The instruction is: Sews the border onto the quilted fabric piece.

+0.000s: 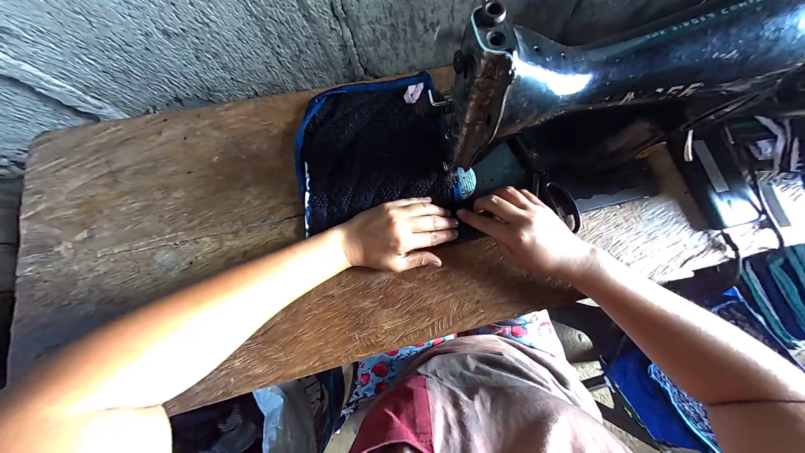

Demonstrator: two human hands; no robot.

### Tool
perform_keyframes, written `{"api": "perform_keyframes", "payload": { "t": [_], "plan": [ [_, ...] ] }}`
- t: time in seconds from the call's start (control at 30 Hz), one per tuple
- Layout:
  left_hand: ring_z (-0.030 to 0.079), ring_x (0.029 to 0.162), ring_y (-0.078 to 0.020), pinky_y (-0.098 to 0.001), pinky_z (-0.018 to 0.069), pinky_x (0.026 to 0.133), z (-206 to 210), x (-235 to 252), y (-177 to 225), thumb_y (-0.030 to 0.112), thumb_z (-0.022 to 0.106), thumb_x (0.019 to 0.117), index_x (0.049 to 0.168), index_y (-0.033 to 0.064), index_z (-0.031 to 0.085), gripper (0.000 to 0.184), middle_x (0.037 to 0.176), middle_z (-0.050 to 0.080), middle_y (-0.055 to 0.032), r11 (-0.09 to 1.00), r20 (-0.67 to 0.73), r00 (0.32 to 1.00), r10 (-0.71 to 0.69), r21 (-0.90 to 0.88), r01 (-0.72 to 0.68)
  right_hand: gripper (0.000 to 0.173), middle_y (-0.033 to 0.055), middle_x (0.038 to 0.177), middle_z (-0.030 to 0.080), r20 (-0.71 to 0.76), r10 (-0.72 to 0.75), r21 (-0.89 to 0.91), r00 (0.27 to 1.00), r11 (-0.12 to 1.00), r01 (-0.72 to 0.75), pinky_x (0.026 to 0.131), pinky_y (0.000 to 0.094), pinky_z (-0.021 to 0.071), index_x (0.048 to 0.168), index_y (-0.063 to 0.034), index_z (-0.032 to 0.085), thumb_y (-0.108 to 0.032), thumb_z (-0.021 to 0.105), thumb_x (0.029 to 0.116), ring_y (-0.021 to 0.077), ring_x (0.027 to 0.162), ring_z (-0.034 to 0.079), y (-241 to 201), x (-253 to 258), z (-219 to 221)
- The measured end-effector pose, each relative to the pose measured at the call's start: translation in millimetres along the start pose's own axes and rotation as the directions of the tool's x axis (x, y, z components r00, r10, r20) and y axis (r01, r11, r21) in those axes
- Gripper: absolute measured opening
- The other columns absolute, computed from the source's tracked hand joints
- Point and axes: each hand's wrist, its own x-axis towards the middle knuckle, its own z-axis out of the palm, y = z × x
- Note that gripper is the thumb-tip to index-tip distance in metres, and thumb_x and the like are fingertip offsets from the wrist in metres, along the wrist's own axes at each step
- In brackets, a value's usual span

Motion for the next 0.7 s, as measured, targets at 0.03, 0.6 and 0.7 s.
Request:
{"api": "perform_keyframes", "payload": {
  "t": [0.03, 0.6, 0.7],
  "plan": [
    [0.064, 0.127, -0.0268, -0.0439, 0.0430, 0.115, -1, 0, -2, 0.039, 0.050, 0.1049, 0.116, 0.0057, 0.077, 0.044, 0.124, 0.074, -0.0104, 1.000, 0.001, 1.000, 0.003, -0.001, -0.003, 0.042, 0.0147, 0.112, 0.070, 0.000, 0.003, -0.002, 1.000, 1.000, -0.003, 0.085, 0.0486, 0.0543, 0.125, -0.0093, 0.073, 0.001, 0.053, 0.0892, 0.0354, 0.106, 0.066, 0, 1, 0],
    [0.063, 0.128, -0.0293, -0.0426, 0.0437, 0.114, -2, 12, -8, 0.043, 0.054, 0.1009, 0.120, 0.0042, 0.075, 0.048, 0.125, 0.073, -0.0121, 0.995, 0.002, 0.998, -0.063, 0.074, 0.063, 0.037, 0.0148, 0.111, 0.071, -0.049, -0.002, -0.036, 0.999, 0.999, 0.001, 0.085, 0.0466, 0.0541, 0.120, -0.0033, 0.074, -0.001, 0.050, 0.0917, 0.0340, 0.104, 0.067, 1, 2, 5],
    [0.063, 0.129, -0.0293, -0.0425, 0.0435, 0.114, -2, 13, -8, 0.045, 0.054, 0.1003, 0.122, 0.0046, 0.074, 0.050, 0.128, 0.072, -0.0128, 0.993, 0.001, 0.996, -0.085, 0.078, 0.085, 0.036, 0.0144, 0.109, 0.072, -0.087, -0.045, -0.031, 0.995, 0.999, 0.042, 0.084, 0.0457, 0.0544, 0.118, -0.0040, 0.075, -0.001, 0.049, 0.0925, 0.0327, 0.102, 0.068, 3, 0, 5]
  ]
}}
